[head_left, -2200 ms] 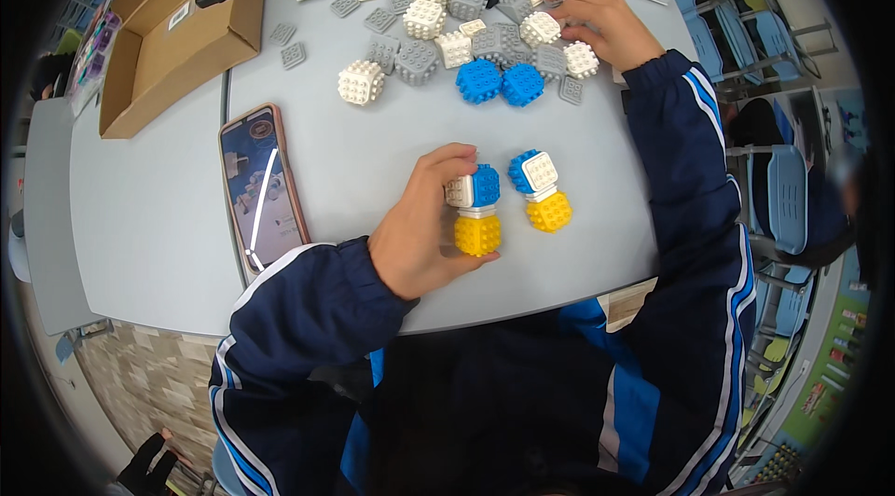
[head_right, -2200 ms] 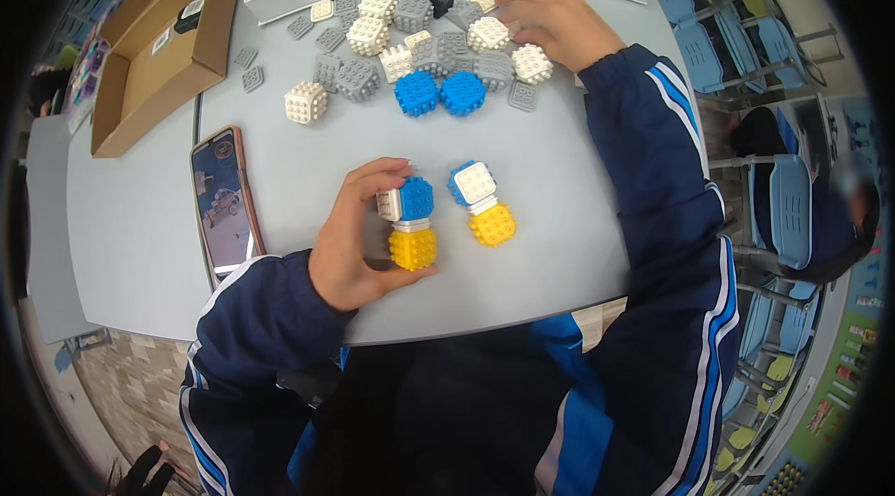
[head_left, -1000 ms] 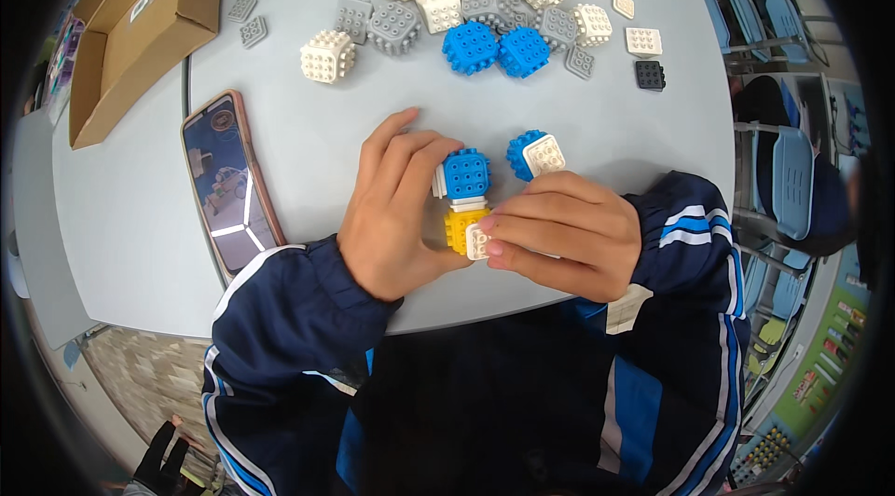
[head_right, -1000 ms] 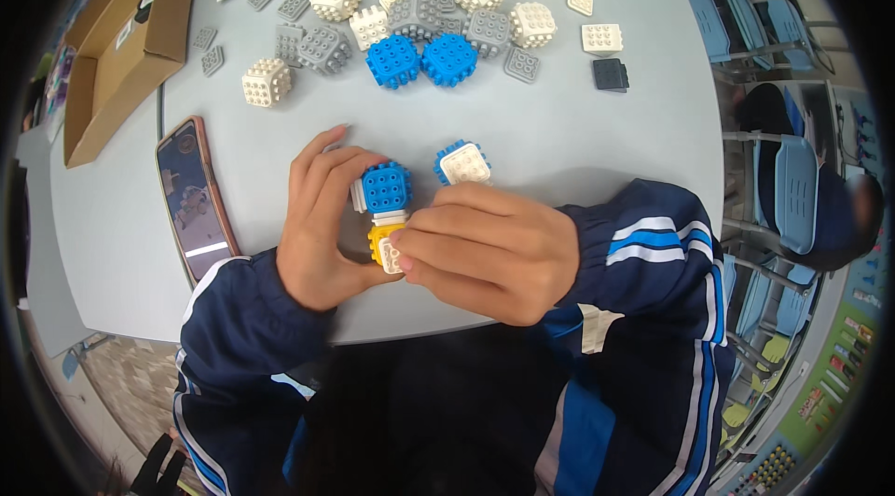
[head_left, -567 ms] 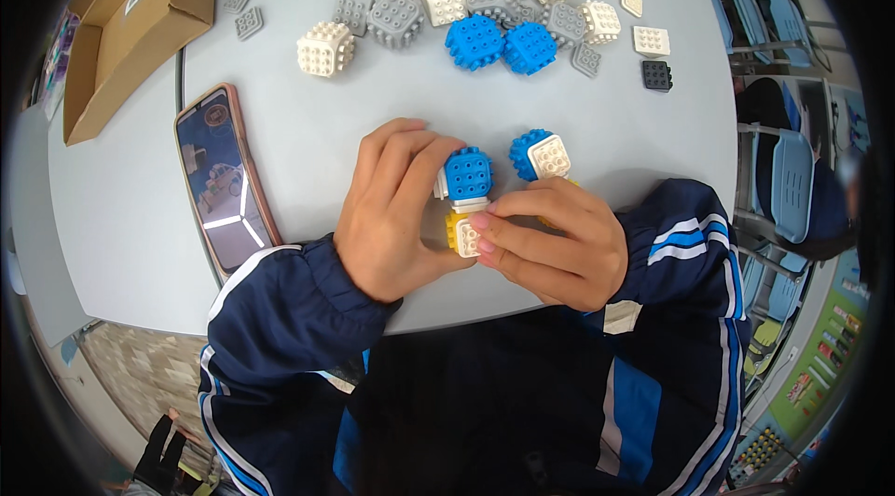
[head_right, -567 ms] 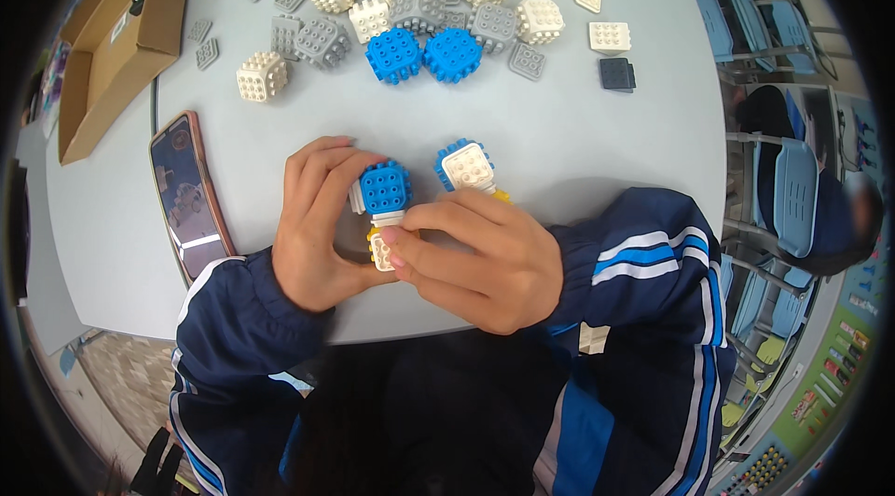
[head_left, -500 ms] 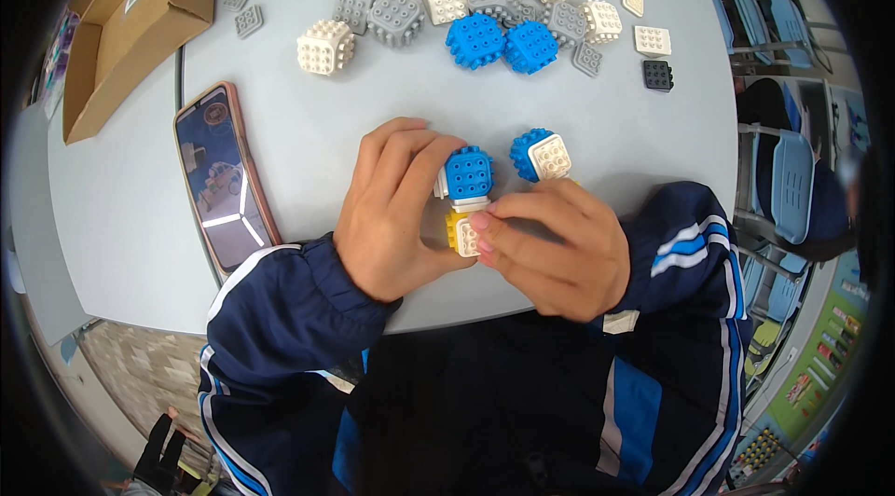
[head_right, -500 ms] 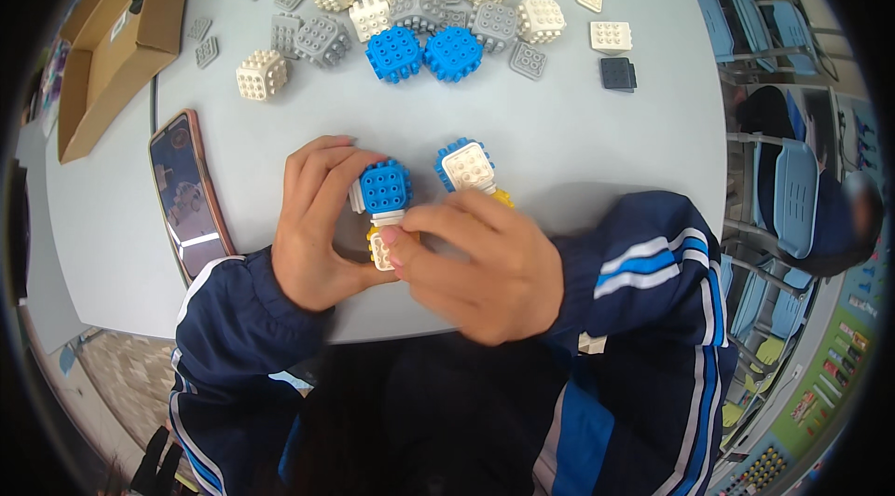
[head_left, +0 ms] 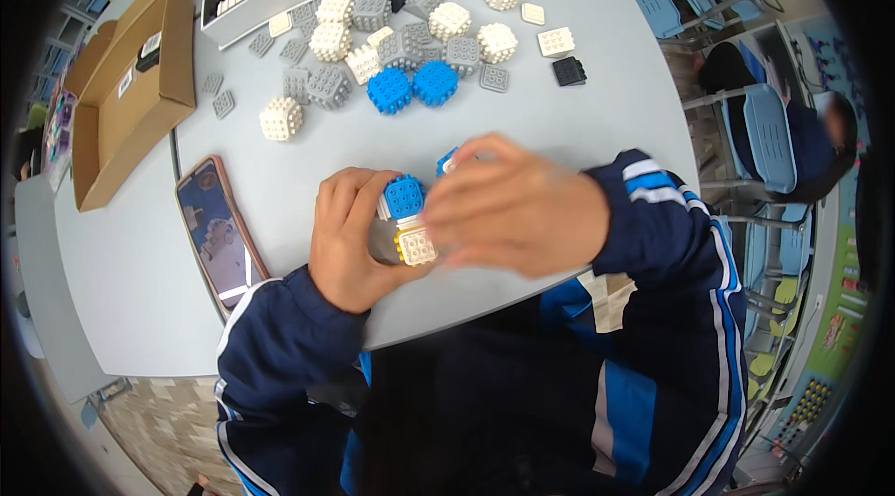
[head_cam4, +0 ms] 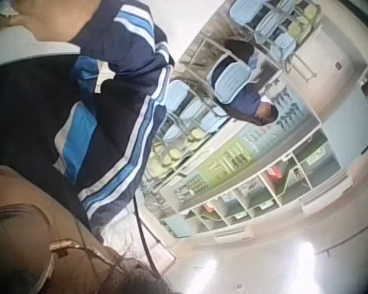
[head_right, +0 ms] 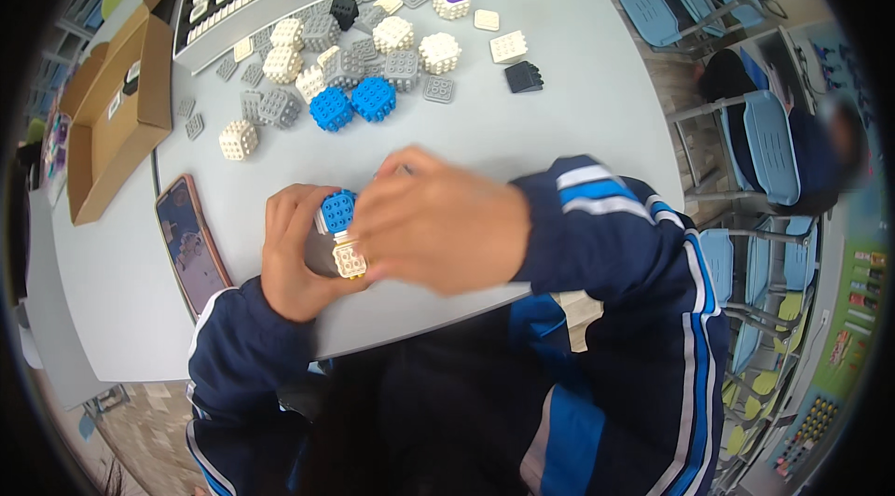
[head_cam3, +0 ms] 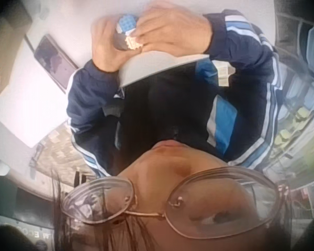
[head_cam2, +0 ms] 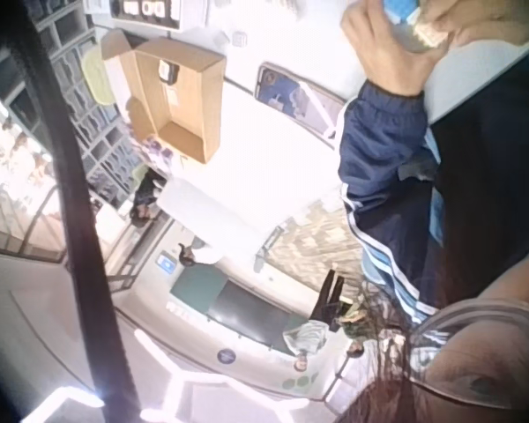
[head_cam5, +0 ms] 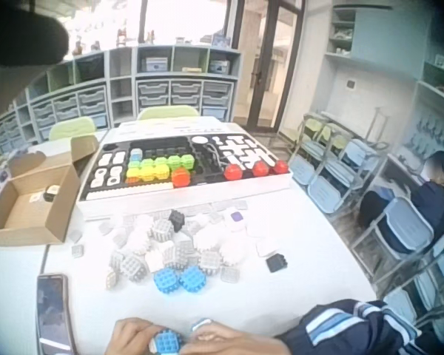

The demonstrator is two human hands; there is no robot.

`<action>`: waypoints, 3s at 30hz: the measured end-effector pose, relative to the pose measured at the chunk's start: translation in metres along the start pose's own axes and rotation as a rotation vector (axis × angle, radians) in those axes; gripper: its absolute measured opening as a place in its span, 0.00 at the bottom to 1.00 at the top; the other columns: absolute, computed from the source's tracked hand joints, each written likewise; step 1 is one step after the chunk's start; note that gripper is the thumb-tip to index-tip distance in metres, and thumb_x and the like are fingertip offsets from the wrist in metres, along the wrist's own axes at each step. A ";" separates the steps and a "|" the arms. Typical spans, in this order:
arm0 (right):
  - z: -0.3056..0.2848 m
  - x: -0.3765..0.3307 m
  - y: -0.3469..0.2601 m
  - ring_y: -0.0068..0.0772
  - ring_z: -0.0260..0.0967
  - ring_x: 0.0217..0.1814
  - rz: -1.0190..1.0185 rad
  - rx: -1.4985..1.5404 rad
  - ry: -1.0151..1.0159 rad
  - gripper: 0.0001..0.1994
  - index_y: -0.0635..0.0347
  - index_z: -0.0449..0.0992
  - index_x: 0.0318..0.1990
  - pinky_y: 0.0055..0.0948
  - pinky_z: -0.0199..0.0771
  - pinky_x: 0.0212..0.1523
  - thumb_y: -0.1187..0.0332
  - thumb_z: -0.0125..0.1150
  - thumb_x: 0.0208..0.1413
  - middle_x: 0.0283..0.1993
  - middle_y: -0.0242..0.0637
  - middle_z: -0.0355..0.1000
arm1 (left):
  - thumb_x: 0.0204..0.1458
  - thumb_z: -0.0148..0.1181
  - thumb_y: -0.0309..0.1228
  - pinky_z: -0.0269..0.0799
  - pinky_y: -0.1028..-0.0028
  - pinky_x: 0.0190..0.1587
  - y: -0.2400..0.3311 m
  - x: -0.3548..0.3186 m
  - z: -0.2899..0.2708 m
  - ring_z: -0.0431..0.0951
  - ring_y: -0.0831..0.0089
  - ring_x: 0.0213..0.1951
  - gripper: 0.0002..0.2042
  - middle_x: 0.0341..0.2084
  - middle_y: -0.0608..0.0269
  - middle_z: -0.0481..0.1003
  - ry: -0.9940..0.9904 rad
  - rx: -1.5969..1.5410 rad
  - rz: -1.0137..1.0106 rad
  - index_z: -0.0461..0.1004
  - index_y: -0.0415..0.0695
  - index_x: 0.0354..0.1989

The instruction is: The person assembles small interlocking plastic blocks into two symmetrical structures. They pick up blue, yellow, and white blocks from the table, connect them by hand, and arrange them into two identical units on the table.

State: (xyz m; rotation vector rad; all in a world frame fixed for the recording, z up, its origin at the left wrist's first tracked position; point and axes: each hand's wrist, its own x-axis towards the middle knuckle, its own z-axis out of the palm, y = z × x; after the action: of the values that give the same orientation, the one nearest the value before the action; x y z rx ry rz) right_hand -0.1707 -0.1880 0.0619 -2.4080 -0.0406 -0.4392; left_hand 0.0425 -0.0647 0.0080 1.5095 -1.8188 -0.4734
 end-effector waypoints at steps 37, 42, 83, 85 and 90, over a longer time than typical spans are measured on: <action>0.033 0.025 0.028 0.38 0.75 0.38 -0.005 -0.099 0.252 0.16 0.66 0.83 0.38 0.34 0.75 0.39 0.70 0.80 0.41 0.44 0.42 0.80 | 0.29 0.85 0.35 0.68 0.56 0.59 -0.009 -0.003 0.004 0.68 0.50 0.56 0.41 0.53 0.51 0.71 0.011 -0.088 -0.018 0.72 0.37 0.57; 0.040 0.024 0.026 0.37 0.72 0.35 -0.050 -0.230 0.261 0.15 0.66 0.83 0.38 0.31 0.73 0.37 0.74 0.79 0.40 0.42 0.39 0.79 | 0.28 0.85 0.34 0.68 0.56 0.59 -0.009 -0.004 0.005 0.68 0.50 0.56 0.41 0.53 0.52 0.71 0.018 -0.085 -0.009 0.72 0.38 0.56; 0.007 -0.021 0.042 0.53 0.60 0.67 0.243 0.074 0.042 0.51 0.58 0.59 0.73 0.44 0.64 0.68 0.67 0.83 0.38 0.65 0.47 0.65 | 0.33 0.63 0.14 0.60 0.61 0.68 -0.009 -0.013 0.002 0.64 0.56 0.64 0.45 0.60 0.50 0.61 0.090 -0.260 -0.154 0.56 0.39 0.69; 0.010 -0.022 0.044 0.53 0.60 0.67 0.256 0.075 0.038 0.51 0.58 0.59 0.73 0.44 0.64 0.68 0.66 0.83 0.39 0.65 0.47 0.65 | 0.33 0.63 0.15 0.61 0.61 0.66 -0.010 -0.013 0.002 0.64 0.53 0.62 0.45 0.59 0.49 0.62 0.106 -0.247 -0.108 0.58 0.39 0.68; 0.010 -0.022 0.045 0.54 0.60 0.67 0.270 0.023 0.033 0.48 0.60 0.60 0.72 0.44 0.64 0.68 0.69 0.81 0.41 0.65 0.47 0.65 | 0.31 0.63 0.16 0.58 0.60 0.68 -0.002 -0.007 -0.007 0.64 0.51 0.62 0.43 0.59 0.47 0.64 0.064 -0.068 -0.071 0.61 0.38 0.65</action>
State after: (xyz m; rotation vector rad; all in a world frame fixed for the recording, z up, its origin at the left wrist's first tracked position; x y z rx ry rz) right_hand -0.1816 -0.2141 0.0199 -2.3393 0.2887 -0.3495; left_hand 0.0491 -0.0573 0.0089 1.5292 -1.6879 -0.5101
